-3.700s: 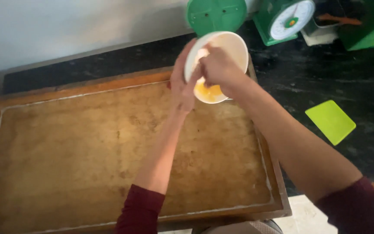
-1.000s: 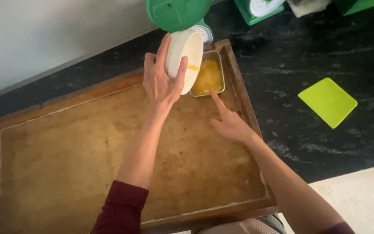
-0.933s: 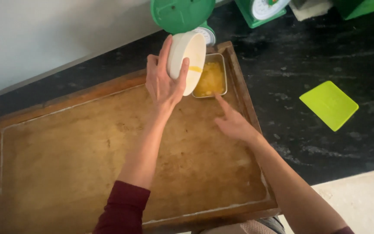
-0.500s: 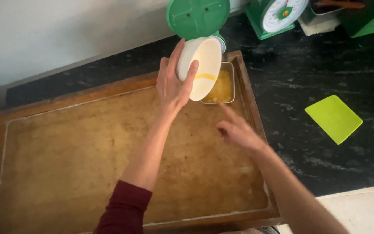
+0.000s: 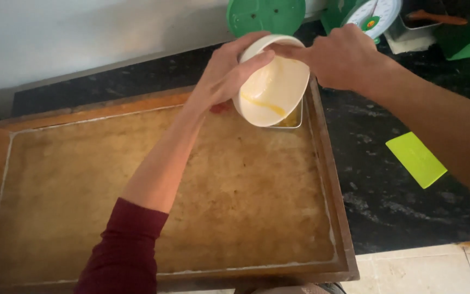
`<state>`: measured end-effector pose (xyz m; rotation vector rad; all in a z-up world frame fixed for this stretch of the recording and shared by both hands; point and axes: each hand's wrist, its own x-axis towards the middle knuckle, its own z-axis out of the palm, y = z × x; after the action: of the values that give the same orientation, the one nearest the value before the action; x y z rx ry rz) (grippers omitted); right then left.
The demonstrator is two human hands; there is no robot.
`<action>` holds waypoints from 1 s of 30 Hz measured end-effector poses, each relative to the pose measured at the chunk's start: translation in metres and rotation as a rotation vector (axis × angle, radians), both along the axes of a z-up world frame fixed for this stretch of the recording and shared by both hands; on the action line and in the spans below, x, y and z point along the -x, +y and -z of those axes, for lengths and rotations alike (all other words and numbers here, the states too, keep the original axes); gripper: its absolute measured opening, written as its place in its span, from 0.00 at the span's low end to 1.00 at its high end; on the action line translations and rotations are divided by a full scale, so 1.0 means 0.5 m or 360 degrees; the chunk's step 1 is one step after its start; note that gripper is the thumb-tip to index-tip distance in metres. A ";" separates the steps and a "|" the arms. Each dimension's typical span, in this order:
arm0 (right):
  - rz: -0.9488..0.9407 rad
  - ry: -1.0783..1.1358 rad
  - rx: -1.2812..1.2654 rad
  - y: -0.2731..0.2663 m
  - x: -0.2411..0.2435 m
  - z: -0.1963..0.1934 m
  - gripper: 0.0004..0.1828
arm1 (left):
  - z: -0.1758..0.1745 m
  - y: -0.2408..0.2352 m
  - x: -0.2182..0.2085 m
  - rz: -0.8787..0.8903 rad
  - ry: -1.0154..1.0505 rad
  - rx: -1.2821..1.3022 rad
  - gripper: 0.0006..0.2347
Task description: The person pours a yellow liquid from a white bowl into a rectangular metal container on a black countertop. They then move the container to a wooden tray and use their fingers to scrape the remaining liquid from the bowl into the container.
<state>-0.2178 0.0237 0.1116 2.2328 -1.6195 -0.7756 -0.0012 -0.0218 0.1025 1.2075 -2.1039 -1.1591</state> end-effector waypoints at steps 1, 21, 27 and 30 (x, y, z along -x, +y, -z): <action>0.0006 0.0096 0.0035 0.002 0.000 -0.003 0.49 | 0.004 -0.011 -0.004 0.0049 -0.0002 0.0109 0.28; 0.0724 -0.1722 -0.0293 0.081 -0.064 0.211 0.53 | 0.162 -0.011 0.008 -0.0032 0.0358 0.1199 0.29; 0.0761 -0.2152 -0.0694 0.118 -0.080 0.213 0.53 | 0.225 -0.029 0.005 -0.0145 0.0520 0.1446 0.28; 0.0980 -0.2057 -0.0686 0.144 -0.109 0.189 0.54 | 0.240 -0.026 0.000 -0.0172 0.0554 0.1498 0.27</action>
<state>-0.1633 0.0955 0.0168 2.7230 -3.0044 0.4984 -0.0013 -0.0350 -0.0177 0.5964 -1.8920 -0.2026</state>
